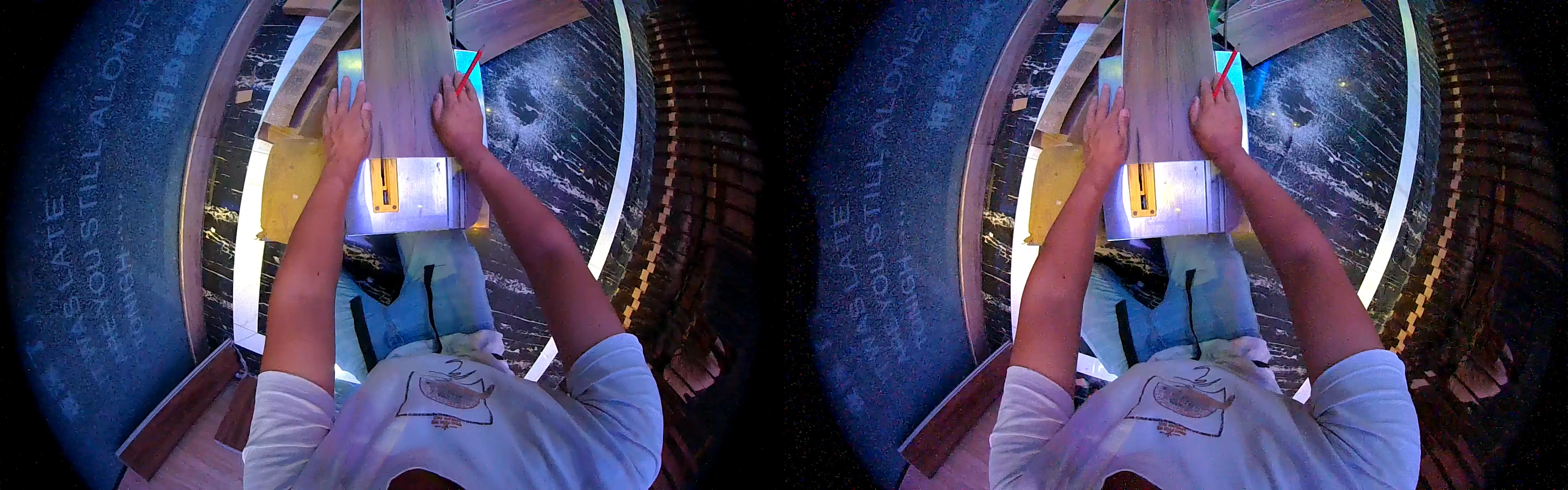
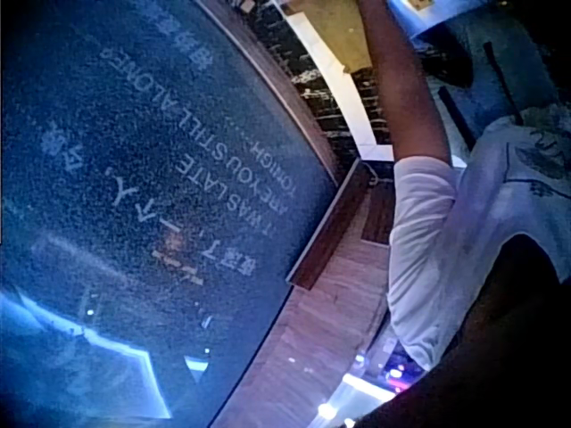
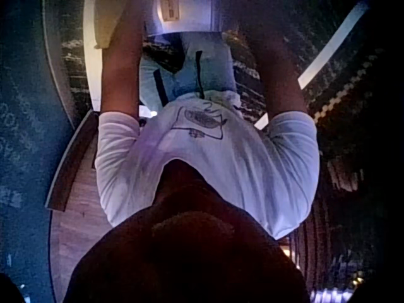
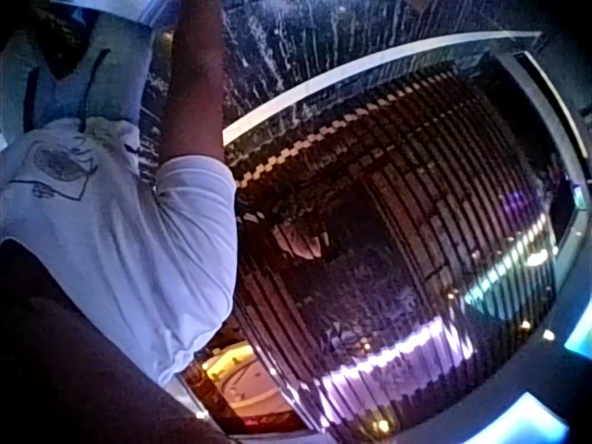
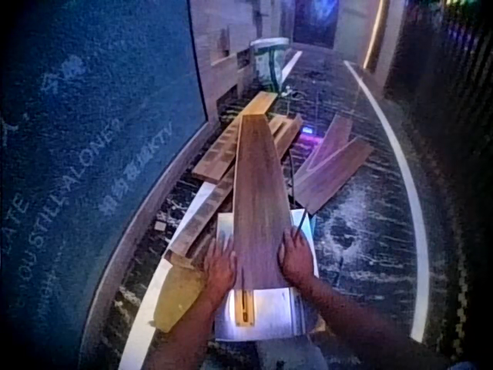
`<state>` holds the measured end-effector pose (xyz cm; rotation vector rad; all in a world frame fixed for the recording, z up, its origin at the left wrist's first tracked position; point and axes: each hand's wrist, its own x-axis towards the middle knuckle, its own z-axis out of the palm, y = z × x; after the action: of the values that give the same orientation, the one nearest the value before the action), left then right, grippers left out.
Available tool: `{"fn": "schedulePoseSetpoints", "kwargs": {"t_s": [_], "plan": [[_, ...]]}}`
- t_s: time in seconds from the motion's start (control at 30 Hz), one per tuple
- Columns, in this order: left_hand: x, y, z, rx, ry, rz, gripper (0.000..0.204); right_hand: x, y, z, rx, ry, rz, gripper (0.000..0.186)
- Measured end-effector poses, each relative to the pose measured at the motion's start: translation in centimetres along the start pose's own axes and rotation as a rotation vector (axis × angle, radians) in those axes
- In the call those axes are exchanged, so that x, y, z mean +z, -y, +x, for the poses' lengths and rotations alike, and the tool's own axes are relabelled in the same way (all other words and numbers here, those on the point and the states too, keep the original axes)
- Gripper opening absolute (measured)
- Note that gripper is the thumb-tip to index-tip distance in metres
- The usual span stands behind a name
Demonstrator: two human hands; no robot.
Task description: The person marks a floor plank with a ruler and pencil, then carries the plank to a small table saw to cut a section out of it.
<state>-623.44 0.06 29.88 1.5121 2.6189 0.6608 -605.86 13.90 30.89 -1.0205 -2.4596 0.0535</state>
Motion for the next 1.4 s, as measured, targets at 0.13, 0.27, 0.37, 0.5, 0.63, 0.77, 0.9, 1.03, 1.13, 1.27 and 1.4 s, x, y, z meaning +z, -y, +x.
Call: {"fn": "schedulePoseSetpoints", "kwargs": {"t_s": [0.13, 0.27, 0.37, 0.5, 0.63, 0.77, 0.9, 1.03, 1.13, 1.27, 1.4], "plan": [[-0.3, -0.3, -0.7, -0.004, 0.014, 0.008, 0.046, -0.1, 0.1, -0.7, 0.005, -0.014, -0.002, 0.044], [0.0, -0.3, -1.3, 0.006, 0.0, -0.006, 0.046, 0.0, -0.1, -1.3, -0.005, -0.02, -0.007, 0.045], [-0.3, -0.4, -1.7, -0.003, 0.015, 0.002, 0.046, 0.0, -0.2, -1.6, -0.003, 0.01, -0.011, 0.044], [-0.5, -0.5, -1.5, 0.041, -0.026, -0.036, 0.046, -0.2, -0.2, -1.4, 0.013, 0.008, -0.035, 0.044], [-0.7, -0.6, -1.8, 0.04, 0.005, -0.057, 0.046, -0.6, 0.0, -1.8, 0.029, 0.003, 0.009, 0.044], [-0.8, -0.5, -2.2, 0.053, -0.005, -0.077, 0.045, -0.8, 0.2, -2.0, 0.027, -0.016, 0.043, 0.043], [-0.9, -0.8, -2.7, 0.098, -0.029, -0.08, 0.046, -1.0, 0.1, -2.4, 0.035, -0.014, 0.05, 0.045], [-1.4, -1.1, -3.5, 0.078, 0.0, -0.064, 0.047, -1.4, 0.3, -3.0, 0.019, 0.007, 0.035, 0.045], [-1.5, -1.2, -3.9, 0.063, 0.012, -0.06, 0.047, -1.4, 0.2, -3.5, 0.015, 0.007, 0.054, 0.045], [-1.2, -0.9, -4.9, 0.037, 0.019, -0.039, 0.046, -1.7, 0.7, -4.4, 0.009, 0.012, 0.045, 0.046], [-1.4, -1.4, -5.8, 0.018, 0.037, 0.0, 0.046, -2.0, 0.8, -5.2, 0.003, -0.011, 0.013, 0.047]]}}
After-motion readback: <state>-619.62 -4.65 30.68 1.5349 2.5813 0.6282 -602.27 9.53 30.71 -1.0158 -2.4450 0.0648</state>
